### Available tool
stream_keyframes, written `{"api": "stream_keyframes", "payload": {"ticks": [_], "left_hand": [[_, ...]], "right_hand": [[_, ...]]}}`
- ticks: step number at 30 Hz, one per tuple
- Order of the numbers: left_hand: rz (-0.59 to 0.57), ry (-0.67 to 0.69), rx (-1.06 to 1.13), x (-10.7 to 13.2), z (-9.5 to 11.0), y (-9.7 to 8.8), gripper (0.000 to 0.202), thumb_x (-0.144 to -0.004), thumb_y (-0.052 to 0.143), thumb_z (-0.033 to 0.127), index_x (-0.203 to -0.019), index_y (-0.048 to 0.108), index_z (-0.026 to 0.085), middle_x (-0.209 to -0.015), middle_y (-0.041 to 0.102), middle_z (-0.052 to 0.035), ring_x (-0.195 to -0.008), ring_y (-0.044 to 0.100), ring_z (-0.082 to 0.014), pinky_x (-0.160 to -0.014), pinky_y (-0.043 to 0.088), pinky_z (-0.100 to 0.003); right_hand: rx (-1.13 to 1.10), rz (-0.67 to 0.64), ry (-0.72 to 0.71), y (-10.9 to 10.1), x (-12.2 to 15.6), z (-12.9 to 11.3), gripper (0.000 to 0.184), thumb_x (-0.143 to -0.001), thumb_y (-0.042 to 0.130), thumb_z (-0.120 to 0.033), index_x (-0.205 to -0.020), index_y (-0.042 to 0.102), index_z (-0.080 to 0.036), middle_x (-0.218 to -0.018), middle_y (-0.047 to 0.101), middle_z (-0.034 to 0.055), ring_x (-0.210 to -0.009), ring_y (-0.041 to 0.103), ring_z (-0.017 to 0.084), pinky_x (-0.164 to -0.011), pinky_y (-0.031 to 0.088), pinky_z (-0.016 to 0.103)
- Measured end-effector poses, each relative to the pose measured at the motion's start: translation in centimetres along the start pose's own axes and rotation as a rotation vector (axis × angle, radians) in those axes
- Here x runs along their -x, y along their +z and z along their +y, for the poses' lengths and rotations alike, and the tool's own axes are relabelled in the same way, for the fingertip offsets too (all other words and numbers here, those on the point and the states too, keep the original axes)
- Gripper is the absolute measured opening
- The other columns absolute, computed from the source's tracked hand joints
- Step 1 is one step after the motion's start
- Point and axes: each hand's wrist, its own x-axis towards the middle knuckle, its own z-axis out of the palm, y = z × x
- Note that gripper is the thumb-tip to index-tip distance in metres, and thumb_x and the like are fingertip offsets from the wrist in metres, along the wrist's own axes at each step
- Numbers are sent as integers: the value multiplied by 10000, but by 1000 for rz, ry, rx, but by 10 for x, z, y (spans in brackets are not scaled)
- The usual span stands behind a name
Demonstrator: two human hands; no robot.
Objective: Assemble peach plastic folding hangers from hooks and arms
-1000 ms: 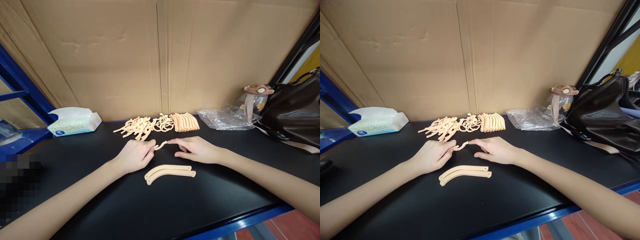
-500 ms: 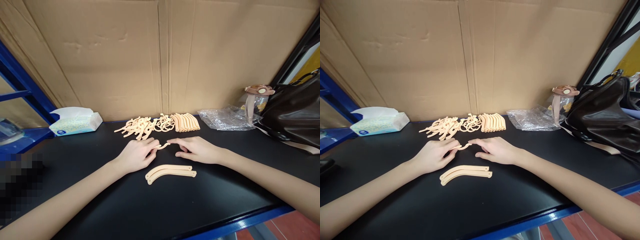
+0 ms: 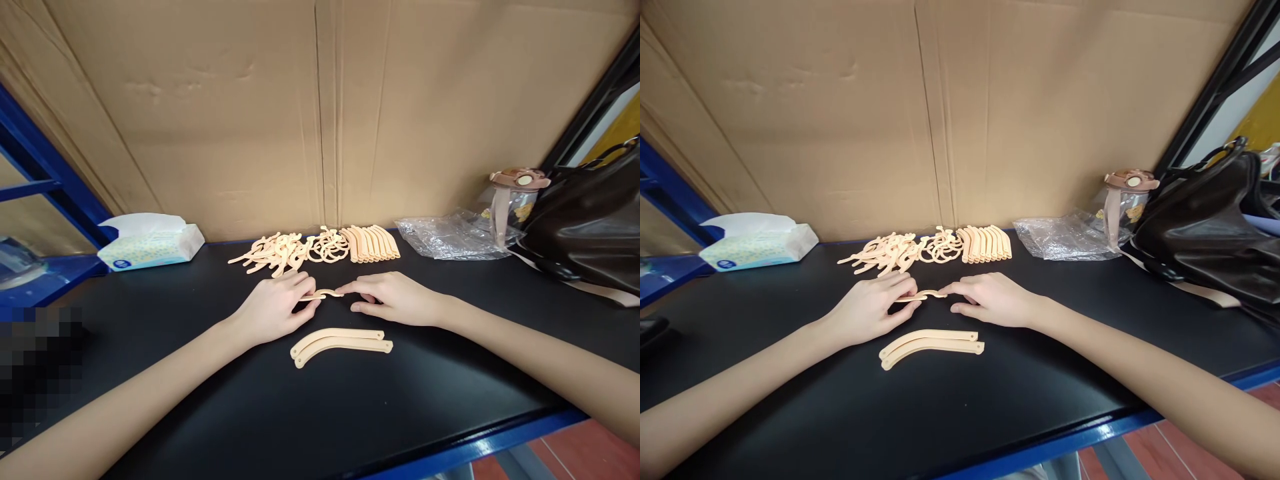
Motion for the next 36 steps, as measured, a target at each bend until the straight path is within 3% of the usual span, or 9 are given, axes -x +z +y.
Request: {"api": "stream_keyframes", "payload": {"ticks": [6,17,27,33,36], "left_hand": [[15,42,6,0,-1,0,239,-896,413,296,-680,418,193,-666,502,20,-677,488,-142,-575,343,-255],[5,37,1,0,0,-2,246,-898,406,312,-690,450,189,-667,537,10,-692,505,-151,-578,342,-256],[214,-226,-327,0,-14,-3,156,-894,395,202,-788,510,197,-839,623,-29,-874,538,-203,-625,387,-292],[165,-401,-207,-3,-20,-2,195,-874,465,320,-715,464,208,-783,624,-25,-857,544,-218,-619,398,-292],[128,-415,-157,-3,-22,-1,243,-862,485,379,-691,458,208,-777,616,-25,-846,537,-220,-630,405,-296]], "right_hand": [[8,-5,3,0,0,0,368,-943,453,-340,-1297,520,-265,-1036,660,35,-832,615,153,-713,452,263],[18,-3,-1,0,-1,0,363,-945,446,-353,-1289,526,-266,-986,657,32,-800,608,150,-696,440,258],[8,-18,9,-3,2,0,370,-947,444,-353,-1302,511,-272,-941,652,33,-794,610,152,-733,458,270],[8,-23,7,-3,2,0,370,-947,444,-344,-1303,511,-264,-985,649,37,-829,612,158,-756,461,275],[7,-22,3,-2,2,1,371,-946,447,-340,-1302,511,-255,-997,651,38,-843,612,159,-758,460,275]]}}
